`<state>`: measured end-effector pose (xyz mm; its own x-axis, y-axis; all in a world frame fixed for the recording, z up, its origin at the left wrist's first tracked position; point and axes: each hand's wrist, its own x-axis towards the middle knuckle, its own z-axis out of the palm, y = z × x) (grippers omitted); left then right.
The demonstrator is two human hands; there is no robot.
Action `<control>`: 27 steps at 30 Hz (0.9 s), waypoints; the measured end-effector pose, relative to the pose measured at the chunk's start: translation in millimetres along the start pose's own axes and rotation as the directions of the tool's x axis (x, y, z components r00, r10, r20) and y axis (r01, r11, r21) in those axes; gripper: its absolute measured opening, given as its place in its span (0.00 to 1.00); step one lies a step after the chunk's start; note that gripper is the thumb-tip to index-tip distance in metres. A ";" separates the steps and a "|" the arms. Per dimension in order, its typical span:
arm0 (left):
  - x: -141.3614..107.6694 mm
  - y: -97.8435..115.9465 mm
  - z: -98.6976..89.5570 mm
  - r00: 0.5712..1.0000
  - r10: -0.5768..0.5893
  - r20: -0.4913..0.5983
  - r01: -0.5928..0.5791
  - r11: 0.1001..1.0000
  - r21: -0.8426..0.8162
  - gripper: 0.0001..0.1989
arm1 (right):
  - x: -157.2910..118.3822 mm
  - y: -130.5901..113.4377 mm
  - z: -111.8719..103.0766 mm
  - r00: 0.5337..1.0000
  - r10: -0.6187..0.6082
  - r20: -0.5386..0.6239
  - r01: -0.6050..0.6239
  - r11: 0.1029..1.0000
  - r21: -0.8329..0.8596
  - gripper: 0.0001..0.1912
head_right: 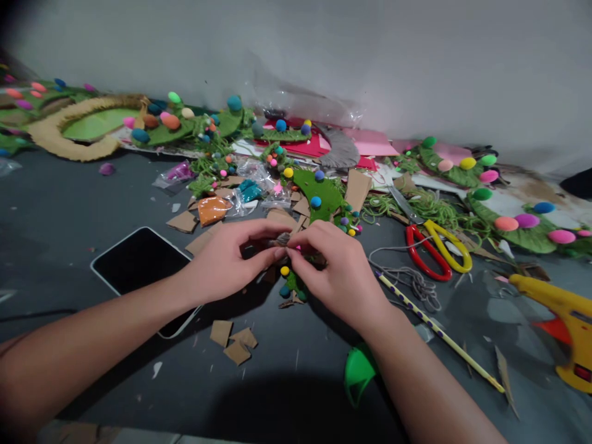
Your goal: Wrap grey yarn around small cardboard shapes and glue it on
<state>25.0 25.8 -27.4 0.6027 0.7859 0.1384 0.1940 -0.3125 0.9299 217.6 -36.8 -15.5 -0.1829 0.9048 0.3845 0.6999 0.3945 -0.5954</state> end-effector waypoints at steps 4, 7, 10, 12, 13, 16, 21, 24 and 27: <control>-0.5 -2.6 1.0 1.000 -0.008 0.028 0.010 0.998 -0.059 0.18 | 0.6 -2.1 -1.3 1.000 0.012 -0.029 -0.012 1.000 0.012 0.03; -1.0 -2.3 1.4 0.997 -0.030 0.072 0.038 0.994 -0.107 0.19 | 1.4 -2.5 -3.7 0.999 0.041 -0.035 -0.040 0.998 0.039 0.02; 0.3 0.5 0.7 0.991 -0.072 0.111 0.092 0.977 -0.190 0.20 | 2.8 -0.7 -6.3 0.997 0.075 -0.029 -0.072 0.995 0.076 0.02; 2.0 2.5 -0.4 0.987 -0.101 0.124 0.130 0.958 -0.254 0.20 | 3.7 1.4 -7.3 0.995 0.098 -0.036 -0.094 0.991 0.094 0.03; 2.8 3.1 -1.0 0.985 -0.106 0.133 0.140 0.948 -0.286 0.20 | 4.0 2.5 -7.5 0.994 0.104 -0.043 -0.100 0.990 0.097 0.03; 4.8 4.0 -2.5 0.982 -0.099 0.162 0.153 0.919 -0.364 0.18 | 3.9 4.6 -7.2 0.993 0.103 -0.057 -0.098 0.991 0.089 0.03; 5.8 3.5 -2.7 0.983 -0.118 0.142 0.170 0.878 -0.447 0.15 | 3.0 3.7 -6.5 0.993 0.100 -0.066 -0.095 0.993 0.072 0.03; 5.8 3.7 -2.2 0.985 -0.145 0.090 0.170 0.877 -0.449 0.13 | 3.2 1.6 -5.5 0.995 0.090 -0.045 -0.087 0.995 0.055 0.03; 5.7 4.7 -1.8 0.985 -0.166 0.055 0.173 0.868 -0.466 0.12 | 3.4 -0.2 -3.4 0.997 0.075 -0.014 -0.074 0.996 0.053 0.05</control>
<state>27.9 29.8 -21.6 0.6038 0.7963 -0.0371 -0.0883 0.1131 0.9897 219.2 -34.4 -11.7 -0.1202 0.9297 0.3482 0.6738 0.3340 -0.6591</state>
